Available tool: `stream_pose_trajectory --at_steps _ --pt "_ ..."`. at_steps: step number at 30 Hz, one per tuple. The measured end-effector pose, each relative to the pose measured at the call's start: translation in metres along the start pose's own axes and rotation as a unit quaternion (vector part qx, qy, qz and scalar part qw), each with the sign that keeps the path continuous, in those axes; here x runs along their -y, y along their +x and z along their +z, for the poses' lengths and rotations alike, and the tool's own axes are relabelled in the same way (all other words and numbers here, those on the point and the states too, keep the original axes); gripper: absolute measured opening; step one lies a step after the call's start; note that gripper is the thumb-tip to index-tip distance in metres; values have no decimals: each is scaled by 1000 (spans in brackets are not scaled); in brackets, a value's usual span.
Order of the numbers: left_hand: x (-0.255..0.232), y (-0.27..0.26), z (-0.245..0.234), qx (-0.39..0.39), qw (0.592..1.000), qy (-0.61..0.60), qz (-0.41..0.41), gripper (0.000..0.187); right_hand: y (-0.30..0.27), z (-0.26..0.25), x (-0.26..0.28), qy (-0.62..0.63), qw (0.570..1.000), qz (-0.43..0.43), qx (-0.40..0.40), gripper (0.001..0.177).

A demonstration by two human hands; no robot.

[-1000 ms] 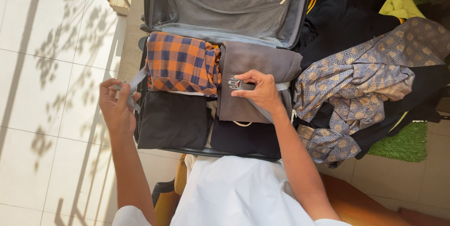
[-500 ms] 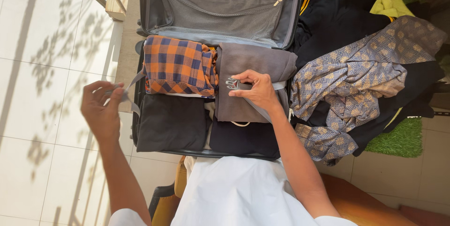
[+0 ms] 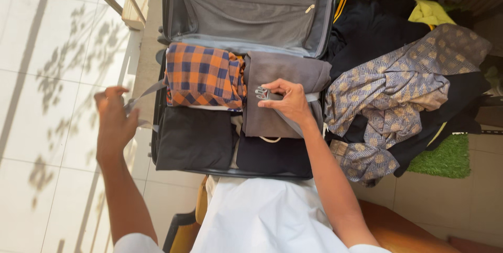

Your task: The person folds a checkered shirt and grey fabric, places them in a suitcase, and secures them using the suitcase internal straps. They then fold a blue and gold patterned garment and place it inside the suitcase.

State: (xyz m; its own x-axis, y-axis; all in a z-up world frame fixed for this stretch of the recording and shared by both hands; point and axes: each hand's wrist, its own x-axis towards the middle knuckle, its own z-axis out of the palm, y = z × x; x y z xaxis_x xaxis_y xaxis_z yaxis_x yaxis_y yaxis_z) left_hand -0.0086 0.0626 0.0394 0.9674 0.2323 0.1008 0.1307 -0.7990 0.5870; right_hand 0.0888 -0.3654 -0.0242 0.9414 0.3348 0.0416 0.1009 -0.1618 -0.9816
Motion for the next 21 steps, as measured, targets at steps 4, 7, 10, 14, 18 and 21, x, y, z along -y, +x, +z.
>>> stream_pose_trajectory --at_steps 4,7,10,14,18,21 --pt "35 -21 -7 34 995 81 -53 50 -3 1 1 1 1000 -4 -12 42" --pt "32 -28 -8 112 987 44 -107 45 1 0 3 -2 1000 -13 -16 41" --pt "9 -40 -7 144 984 -2 -106 43 -2 0 5 -12 1000 -15 -22 42" --pt "-11 -44 8 177 966 -159 -98 45 -3 0 12 -10 1000 10 -18 43" --pt "-21 -31 27 175 965 -146 -133 44 -4 0 16 19 1000 16 -18 42" --pt "-31 -28 30 135 972 -3 -195 55 -6 1 16 20 1000 13 -20 43"
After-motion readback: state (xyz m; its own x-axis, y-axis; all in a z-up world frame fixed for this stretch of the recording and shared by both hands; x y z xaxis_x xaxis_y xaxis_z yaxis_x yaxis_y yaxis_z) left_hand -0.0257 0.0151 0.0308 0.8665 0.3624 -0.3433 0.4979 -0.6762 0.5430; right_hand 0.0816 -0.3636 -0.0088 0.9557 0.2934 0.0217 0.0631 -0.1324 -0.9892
